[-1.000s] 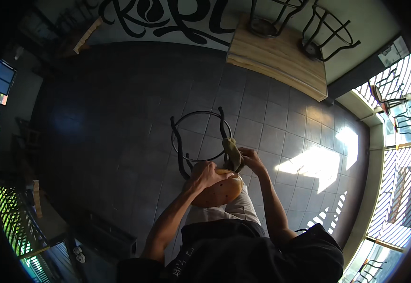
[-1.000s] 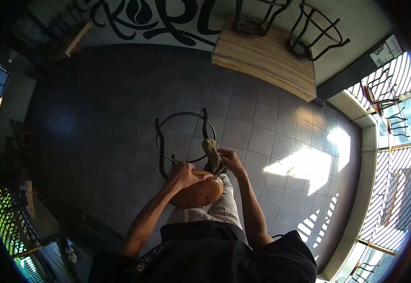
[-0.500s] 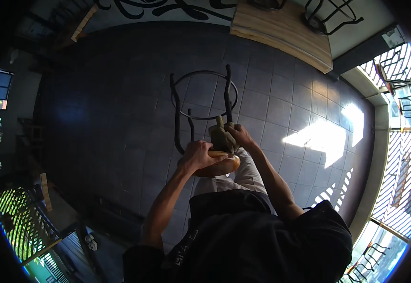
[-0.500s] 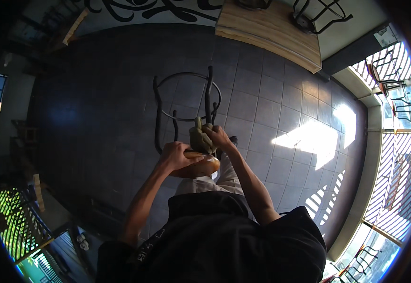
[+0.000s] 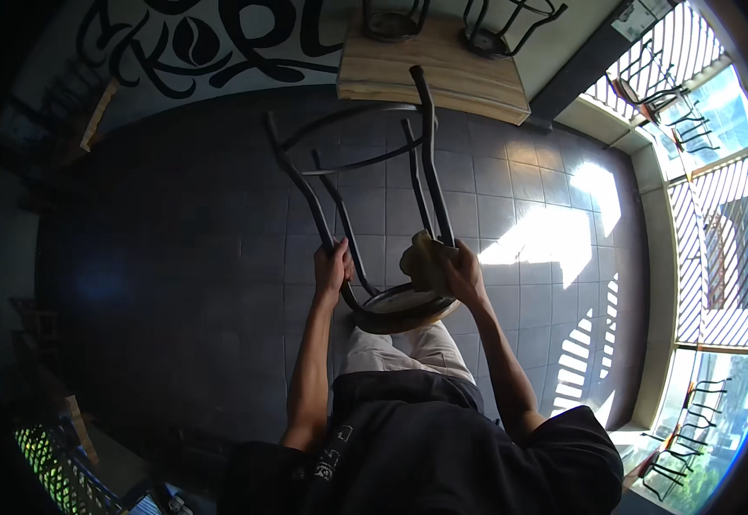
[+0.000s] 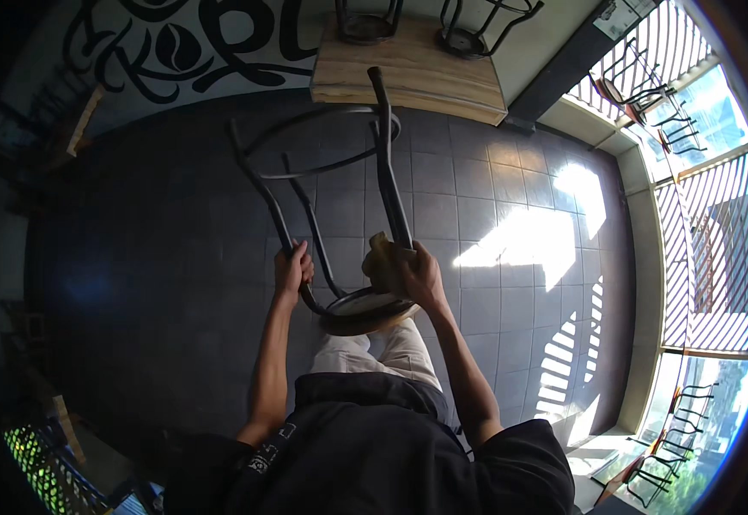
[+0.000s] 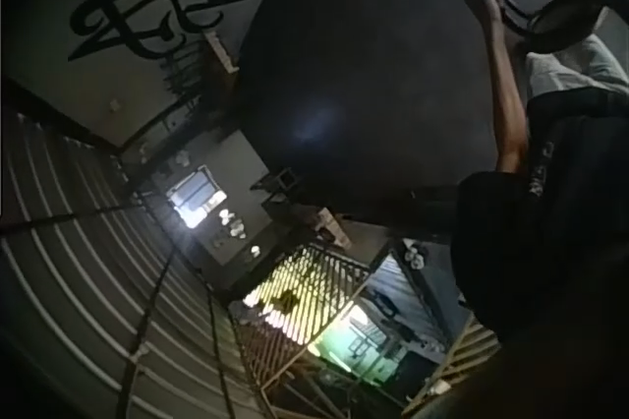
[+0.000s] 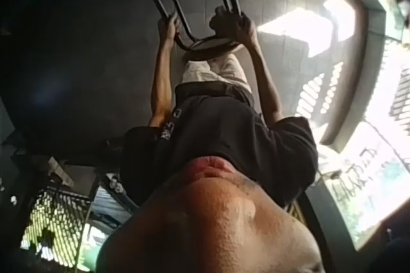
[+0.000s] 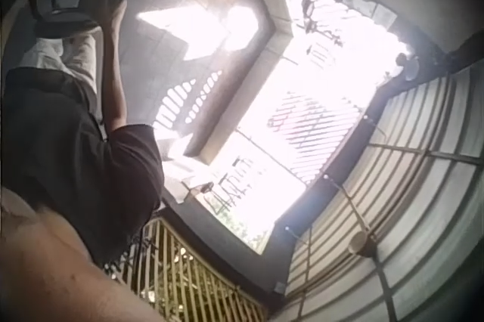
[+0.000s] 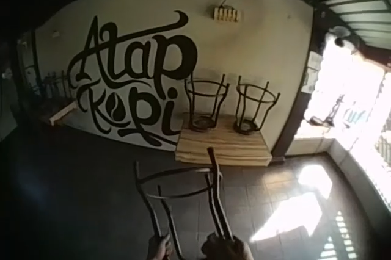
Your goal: The recorder is cleaning metal bar stools with a cloth in a restaurant area.
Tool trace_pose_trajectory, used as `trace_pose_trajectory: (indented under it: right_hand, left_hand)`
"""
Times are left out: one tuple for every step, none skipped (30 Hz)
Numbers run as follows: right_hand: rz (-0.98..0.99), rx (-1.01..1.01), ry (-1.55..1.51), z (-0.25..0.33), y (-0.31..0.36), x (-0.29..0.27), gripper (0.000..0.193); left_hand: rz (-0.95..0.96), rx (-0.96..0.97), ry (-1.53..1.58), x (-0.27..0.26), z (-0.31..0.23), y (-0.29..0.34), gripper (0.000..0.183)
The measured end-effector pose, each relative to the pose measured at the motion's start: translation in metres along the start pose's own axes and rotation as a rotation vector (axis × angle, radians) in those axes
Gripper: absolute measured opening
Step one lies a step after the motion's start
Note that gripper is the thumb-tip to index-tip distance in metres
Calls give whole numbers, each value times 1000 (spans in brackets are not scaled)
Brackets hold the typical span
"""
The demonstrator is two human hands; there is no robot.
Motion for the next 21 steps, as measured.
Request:
trace_pose_trajectory:
  right_hand:
    - [-33, 45, -55, -4, -2, -7, 36]
    - [-44, 36, -68, -7, -7, -10, 36]
    - [-90, 8, -59, -3, -12, -15, 37]
    - [-122, -20, -53, 14, -20, -14, 39]
    - [-67, -129, 149, 36, -25, -10, 42]
    - [-15, -240, 356, 73, -30, -6, 46]
    - [11, -121, 67, 62, -48, -8, 56]
    - [14, -127, 58, 59, -61, -13, 56]
    - [-8, -203, -61, 74, -71, -9, 62]
    - [-20, -282, -182, 91, -79, -3, 67]
    - [-49, -248, -340, 120, -83, 4, 73]
    - [-72, -204, -490, 140, -83, 4, 79]
    - [-92, -270, -538, 126, -97, -9, 86]
    - [-95, -230, -595, 116, -103, -13, 86]
    - [-108, -187, -650, 109, -105, -15, 86]
    - [-57, -132, -689, 102, -103, -9, 77]
    - [29, -130, -640, 84, -107, 2, 65]
    - [113, -123, -583, 73, -107, 7, 54]
    - [166, 9, -478, 80, -100, 10, 30]
    - [183, 24, -439, 53, -93, 18, 33]
    - [223, 115, -244, 3, -103, 22, 49]
  left_hand:
    - [20, 76, 2, 10, -20, 8, 33]
    - [20, 76, 30, 20, -37, 16, 30]
    - [25, 83, 15, 29, -56, 26, 30]
    - [7, 155, -23, 36, -74, 36, 30]
    - [-14, 226, -60, 40, -90, 44, 30]
    - [-31, 266, -98, 42, -98, 52, 31]
    - [-42, 319, -141, 45, -107, 59, 33]
    - [-57, 372, -181, 48, -116, 68, 34]
    - [-67, 381, -219, 47, -122, 77, 37]
    - [-95, 388, -221, 41, -126, 82, 37]
    - [-188, 487, -391, 30, -136, 89, 36]
    - [-286, 571, -558, 28, -142, 101, 36]
    - [-331, 566, -541, 39, -152, 110, 36]
    - [-385, 624, -620, 51, -171, 117, 33]
    - [-429, 679, -706, 59, -186, 123, 31]
    - [-468, 708, -725, 61, -194, 126, 27]
    - [-498, 712, -726, 54, -195, 122, 27]
    - [-467, 723, -678, 53, -195, 119, 27]
    - [-415, 742, -638, 55, -194, 115, 27]
    - [-438, 719, -645, 58, -191, 119, 25]
    - [-415, 753, -654, 65, -196, 114, 25]
Point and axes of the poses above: each hand's wrist, its own y-axis away from the middle knuckle, its own x-axis out of the palm, z = x × y, the point moved 5 cm from there along -y, towards the middle knuckle, and after that the axes turned 13 degrees about -y, right-handed, at the moved point
